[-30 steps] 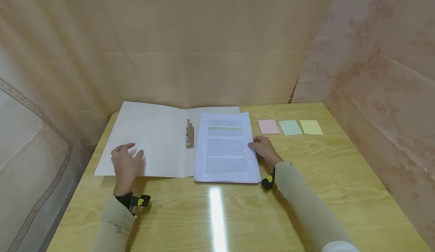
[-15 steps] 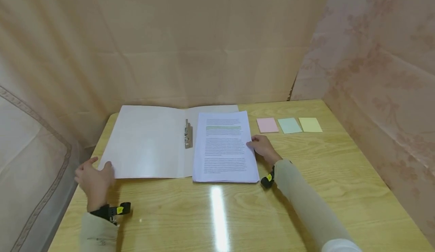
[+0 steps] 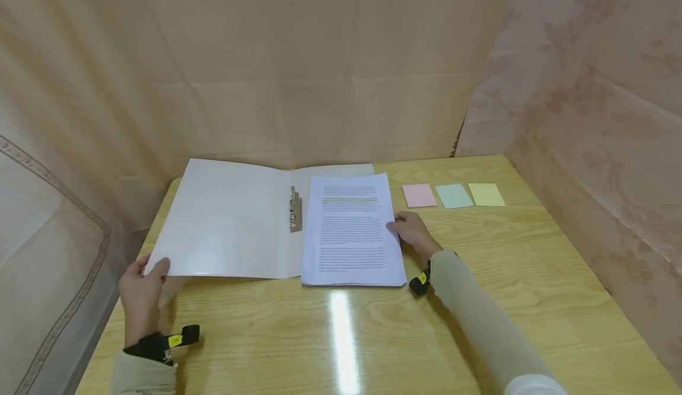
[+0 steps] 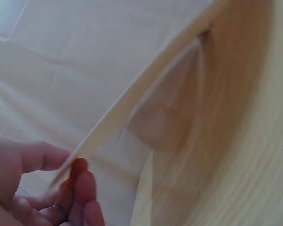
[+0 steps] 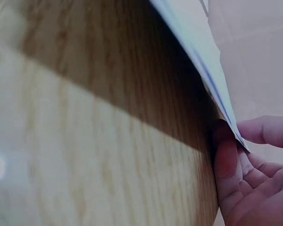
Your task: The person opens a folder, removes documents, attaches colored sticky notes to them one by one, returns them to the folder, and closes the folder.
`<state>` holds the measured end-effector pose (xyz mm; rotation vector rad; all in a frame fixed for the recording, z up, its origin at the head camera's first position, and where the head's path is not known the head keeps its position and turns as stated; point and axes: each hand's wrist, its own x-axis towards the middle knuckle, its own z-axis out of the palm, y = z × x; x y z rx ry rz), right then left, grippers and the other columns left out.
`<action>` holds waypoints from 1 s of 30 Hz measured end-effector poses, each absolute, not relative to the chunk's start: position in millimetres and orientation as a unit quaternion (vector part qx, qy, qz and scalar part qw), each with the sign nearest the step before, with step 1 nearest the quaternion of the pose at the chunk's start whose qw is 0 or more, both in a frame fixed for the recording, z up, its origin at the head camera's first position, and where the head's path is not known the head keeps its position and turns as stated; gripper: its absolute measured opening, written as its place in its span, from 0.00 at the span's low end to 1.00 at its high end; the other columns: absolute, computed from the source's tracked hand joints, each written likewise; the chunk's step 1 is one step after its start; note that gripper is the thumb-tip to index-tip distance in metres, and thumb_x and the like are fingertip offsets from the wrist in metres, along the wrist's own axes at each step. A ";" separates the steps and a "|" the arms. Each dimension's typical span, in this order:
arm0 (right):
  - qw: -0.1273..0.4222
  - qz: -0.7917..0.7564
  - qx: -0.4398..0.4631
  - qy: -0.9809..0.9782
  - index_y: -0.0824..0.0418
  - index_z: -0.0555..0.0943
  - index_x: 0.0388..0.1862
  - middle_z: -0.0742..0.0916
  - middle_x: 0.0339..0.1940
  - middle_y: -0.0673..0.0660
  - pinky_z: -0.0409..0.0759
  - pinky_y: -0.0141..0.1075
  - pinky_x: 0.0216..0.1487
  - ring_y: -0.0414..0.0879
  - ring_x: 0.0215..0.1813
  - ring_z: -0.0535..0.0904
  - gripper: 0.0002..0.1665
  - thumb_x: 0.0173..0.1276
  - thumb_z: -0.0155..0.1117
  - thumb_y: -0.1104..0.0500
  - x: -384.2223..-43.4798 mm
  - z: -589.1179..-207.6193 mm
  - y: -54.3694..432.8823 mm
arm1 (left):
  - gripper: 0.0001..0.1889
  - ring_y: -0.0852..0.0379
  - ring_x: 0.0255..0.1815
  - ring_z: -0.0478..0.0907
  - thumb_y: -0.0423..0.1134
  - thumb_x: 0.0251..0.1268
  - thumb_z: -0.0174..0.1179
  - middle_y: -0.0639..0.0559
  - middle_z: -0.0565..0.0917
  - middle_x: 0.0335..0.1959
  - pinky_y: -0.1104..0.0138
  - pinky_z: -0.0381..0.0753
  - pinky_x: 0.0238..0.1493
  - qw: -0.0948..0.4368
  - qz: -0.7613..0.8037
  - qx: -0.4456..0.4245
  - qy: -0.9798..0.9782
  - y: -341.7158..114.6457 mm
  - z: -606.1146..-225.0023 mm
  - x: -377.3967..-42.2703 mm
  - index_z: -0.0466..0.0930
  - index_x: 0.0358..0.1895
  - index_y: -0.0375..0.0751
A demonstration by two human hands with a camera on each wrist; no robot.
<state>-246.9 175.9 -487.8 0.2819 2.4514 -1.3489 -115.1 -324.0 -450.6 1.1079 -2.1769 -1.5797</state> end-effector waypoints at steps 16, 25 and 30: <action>0.146 -0.479 0.116 0.858 0.66 0.76 0.57 0.80 0.54 0.63 0.71 0.39 0.52 0.51 0.51 0.74 0.20 0.72 0.56 0.56 -246.3 -489.1 173.9 | 0.23 0.70 0.37 0.76 0.38 0.66 0.61 0.65 0.79 0.37 0.81 0.77 0.34 0.207 -0.678 0.320 -0.628 -289.4 -436.3 -114.1 0.73 0.62 0.34; 0.132 -0.489 0.145 0.850 0.64 0.76 0.59 0.80 0.54 0.61 0.72 0.40 0.52 0.51 0.51 0.73 0.21 0.71 0.55 0.55 -243.3 -489.3 171.3 | 0.18 0.67 0.34 0.80 0.34 0.67 0.60 0.60 0.82 0.37 0.78 0.79 0.28 0.288 -0.687 0.282 -0.604 -273.3 -435.2 -117.4 0.77 0.59 0.34; 0.121 -0.495 0.150 0.847 0.64 0.77 0.57 0.80 0.52 0.61 0.71 0.37 0.47 0.51 0.49 0.73 0.20 0.71 0.56 0.56 -242.0 -489.0 172.4 | 0.15 0.65 0.35 0.83 0.34 0.65 0.61 0.58 0.85 0.37 0.78 0.80 0.28 0.365 -0.682 0.261 -0.578 -270.9 -429.8 -117.6 0.82 0.54 0.35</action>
